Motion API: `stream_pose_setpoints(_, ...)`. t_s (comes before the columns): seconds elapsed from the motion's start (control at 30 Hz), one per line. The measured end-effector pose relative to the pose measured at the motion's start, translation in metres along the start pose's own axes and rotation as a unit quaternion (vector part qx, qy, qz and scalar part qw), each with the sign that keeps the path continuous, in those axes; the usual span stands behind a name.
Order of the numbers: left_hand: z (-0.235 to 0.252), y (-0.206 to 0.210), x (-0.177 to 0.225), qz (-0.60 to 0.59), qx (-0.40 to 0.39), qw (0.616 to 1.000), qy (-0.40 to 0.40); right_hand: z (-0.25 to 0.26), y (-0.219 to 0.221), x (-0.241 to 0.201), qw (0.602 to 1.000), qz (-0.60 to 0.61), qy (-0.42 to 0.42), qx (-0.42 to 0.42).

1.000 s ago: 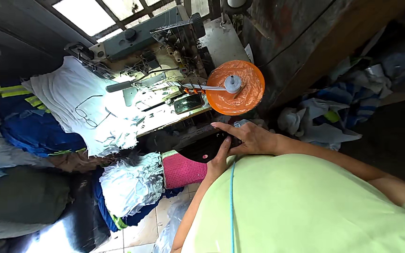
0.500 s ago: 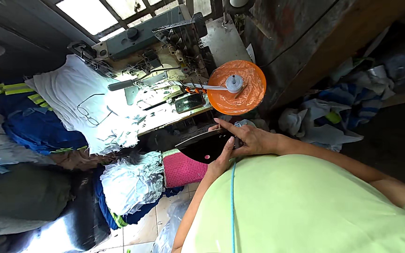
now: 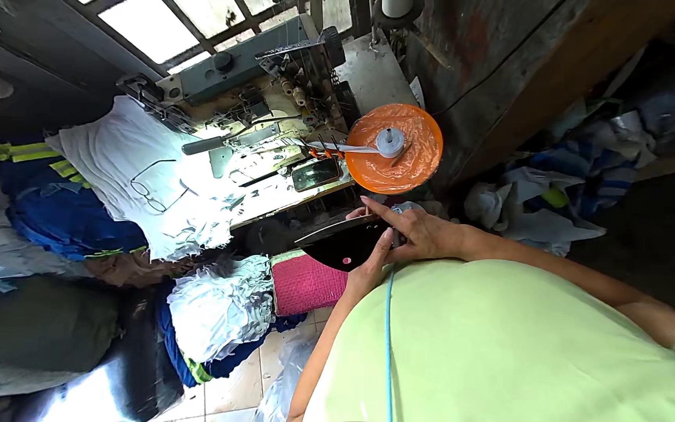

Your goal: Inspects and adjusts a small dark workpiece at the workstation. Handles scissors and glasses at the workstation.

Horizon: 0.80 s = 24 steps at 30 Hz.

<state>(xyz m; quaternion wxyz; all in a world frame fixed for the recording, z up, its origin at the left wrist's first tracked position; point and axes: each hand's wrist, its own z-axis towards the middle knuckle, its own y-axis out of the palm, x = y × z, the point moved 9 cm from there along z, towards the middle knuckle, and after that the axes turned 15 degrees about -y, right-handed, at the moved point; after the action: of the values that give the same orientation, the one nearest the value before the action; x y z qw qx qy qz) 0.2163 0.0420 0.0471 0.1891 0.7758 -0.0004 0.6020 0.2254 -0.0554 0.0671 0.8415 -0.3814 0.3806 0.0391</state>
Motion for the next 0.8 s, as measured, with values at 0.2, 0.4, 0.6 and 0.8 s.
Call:
stream_pose_setpoints(0.2, 0.0021, -0.0025, -0.0016, -0.001, -0.005, 1.000, 0.028, 0.0028, 0.0020, -0.0008, 0.998, 0.055, -0.024, 0.005)
stream_pose_setpoints(0.4, 0.0010, -0.0039, 0.0007, 0.021, 0.018, 0.999, 0.017, 0.0030, 0.0006, -0.0021, 0.998, 0.051, -0.021, 0.026)
stream_pose_setpoints(0.6, -0.0028, -0.0073, -0.0042, 0.002, 0.047, 0.999, -0.015, 0.0025, -0.0037, -0.0022, 1.000, -0.016, -0.004, 0.026)
stream_pose_setpoints(0.8, -0.0012, -0.0010, -0.0038, -0.007, -0.026, 1.000, 0.001, 0.0020, -0.0013, -0.0024, 1.000, 0.012, -0.028, 0.007)
